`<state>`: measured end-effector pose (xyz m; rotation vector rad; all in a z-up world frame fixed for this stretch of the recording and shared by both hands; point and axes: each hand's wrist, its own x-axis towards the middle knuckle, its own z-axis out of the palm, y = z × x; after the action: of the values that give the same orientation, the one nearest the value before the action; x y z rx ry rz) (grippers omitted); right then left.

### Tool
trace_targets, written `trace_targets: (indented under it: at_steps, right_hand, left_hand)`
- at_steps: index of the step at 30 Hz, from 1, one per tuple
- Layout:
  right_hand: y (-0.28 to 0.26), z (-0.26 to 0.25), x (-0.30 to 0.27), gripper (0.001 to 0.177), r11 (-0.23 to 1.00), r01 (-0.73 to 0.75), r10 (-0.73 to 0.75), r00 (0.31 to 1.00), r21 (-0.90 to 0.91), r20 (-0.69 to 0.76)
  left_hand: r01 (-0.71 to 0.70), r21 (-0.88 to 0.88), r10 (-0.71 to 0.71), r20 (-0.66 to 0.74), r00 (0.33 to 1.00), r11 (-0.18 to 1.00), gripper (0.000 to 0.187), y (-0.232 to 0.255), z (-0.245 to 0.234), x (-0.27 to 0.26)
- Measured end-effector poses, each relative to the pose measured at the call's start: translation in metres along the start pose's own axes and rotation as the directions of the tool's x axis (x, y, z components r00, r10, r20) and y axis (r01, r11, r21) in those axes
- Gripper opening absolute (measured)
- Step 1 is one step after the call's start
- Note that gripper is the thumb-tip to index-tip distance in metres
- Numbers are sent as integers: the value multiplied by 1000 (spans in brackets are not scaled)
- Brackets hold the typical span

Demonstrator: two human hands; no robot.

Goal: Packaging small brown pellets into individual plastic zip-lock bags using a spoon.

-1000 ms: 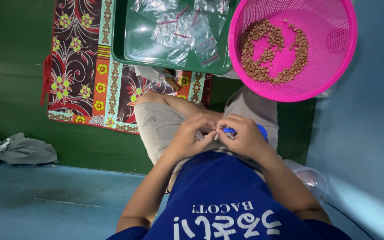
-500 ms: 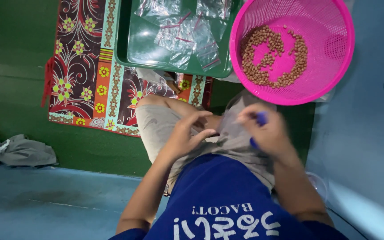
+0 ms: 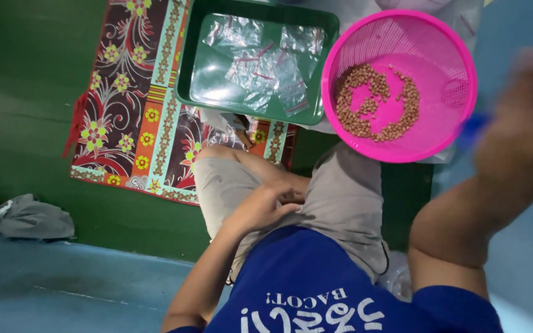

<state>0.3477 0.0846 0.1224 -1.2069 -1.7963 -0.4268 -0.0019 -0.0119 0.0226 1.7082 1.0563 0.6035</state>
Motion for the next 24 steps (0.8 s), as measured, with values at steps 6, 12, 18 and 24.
trace_targets:
  at_steps: [6, 12, 18, 24]
  right_hand:
    - [-114, -16, 55, 46, 851, -463, 242, 765, 248, 597]
    - [-68, -11, -26, 36, 613, -747, 481, 95, -257, 872]
    - [-45, 0, -105, 31, 633, -634, 459, -153, -444, 875]
    - [-27, 71, -216, 50, 641, -584, 237, -465, -497, 853]
  left_hand:
    - [87, 31, -87, -25, 996, 996, 26, -18, 2, -11]
    - [45, 89, -47, 26, 999, 995, 24, -39, 4, -8]
    - [82, 199, -104, 100, 990, 977, 28, -27, 2, 17]
    - [-77, 390, 195, -274, 942, 918, 13, -84, -22, 68]
